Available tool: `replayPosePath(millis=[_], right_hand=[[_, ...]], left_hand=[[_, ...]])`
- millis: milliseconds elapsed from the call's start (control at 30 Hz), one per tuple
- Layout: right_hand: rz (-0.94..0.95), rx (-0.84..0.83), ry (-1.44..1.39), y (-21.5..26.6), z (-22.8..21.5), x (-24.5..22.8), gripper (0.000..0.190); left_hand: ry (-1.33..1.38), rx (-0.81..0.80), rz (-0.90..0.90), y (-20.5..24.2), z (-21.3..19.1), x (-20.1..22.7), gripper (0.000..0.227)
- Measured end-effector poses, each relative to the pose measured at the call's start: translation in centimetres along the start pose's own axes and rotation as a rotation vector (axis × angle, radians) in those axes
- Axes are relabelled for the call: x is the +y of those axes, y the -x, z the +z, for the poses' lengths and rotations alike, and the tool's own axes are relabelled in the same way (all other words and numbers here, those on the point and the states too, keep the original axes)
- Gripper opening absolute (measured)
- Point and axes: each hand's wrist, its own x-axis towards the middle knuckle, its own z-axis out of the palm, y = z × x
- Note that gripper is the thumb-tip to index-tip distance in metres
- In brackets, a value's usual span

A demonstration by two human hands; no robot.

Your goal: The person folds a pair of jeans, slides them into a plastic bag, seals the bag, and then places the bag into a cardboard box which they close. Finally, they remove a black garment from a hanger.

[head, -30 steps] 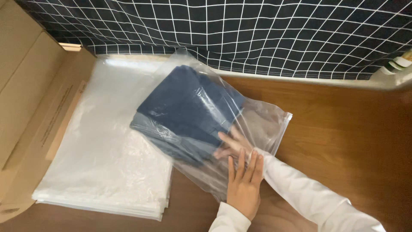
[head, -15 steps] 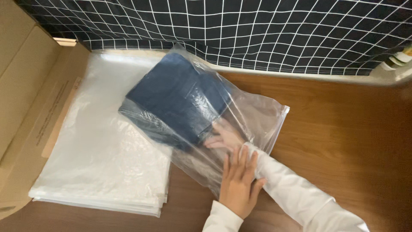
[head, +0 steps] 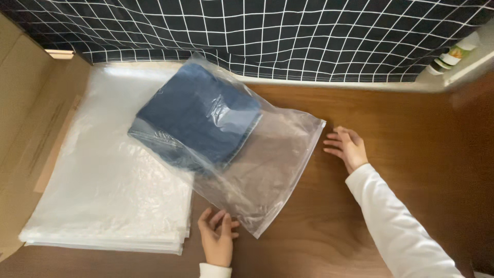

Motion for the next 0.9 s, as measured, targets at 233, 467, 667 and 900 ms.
replayPosePath(millis=[233, 467, 667, 900], right_hand=[[0.025, -0.083, 0.129, -2.7, 1.6, -0.1, 0.040], [0.103, -0.118, 0.141, -3.0, -0.7, 2.7, 0.009], [0.202, -0.295, 0.135, 0.8, -3.4, 5.5, 0.013], [0.411, -0.646, 0.329, 9.0, -4.7, 5.4, 0.021]], left_hand=[[-0.044, -0.079, -0.348, -0.8, 2.3, 2.2, 0.040], [-0.270, -0.023, 0.155, -1.5, -1.0, 2.1, 0.019], [-0.523, 0.124, 0.247, -1.2, -5.2, 4.3, 0.030], [-0.742, 0.244, 0.335, 0.3, -10.6, 6.9, 0.029]])
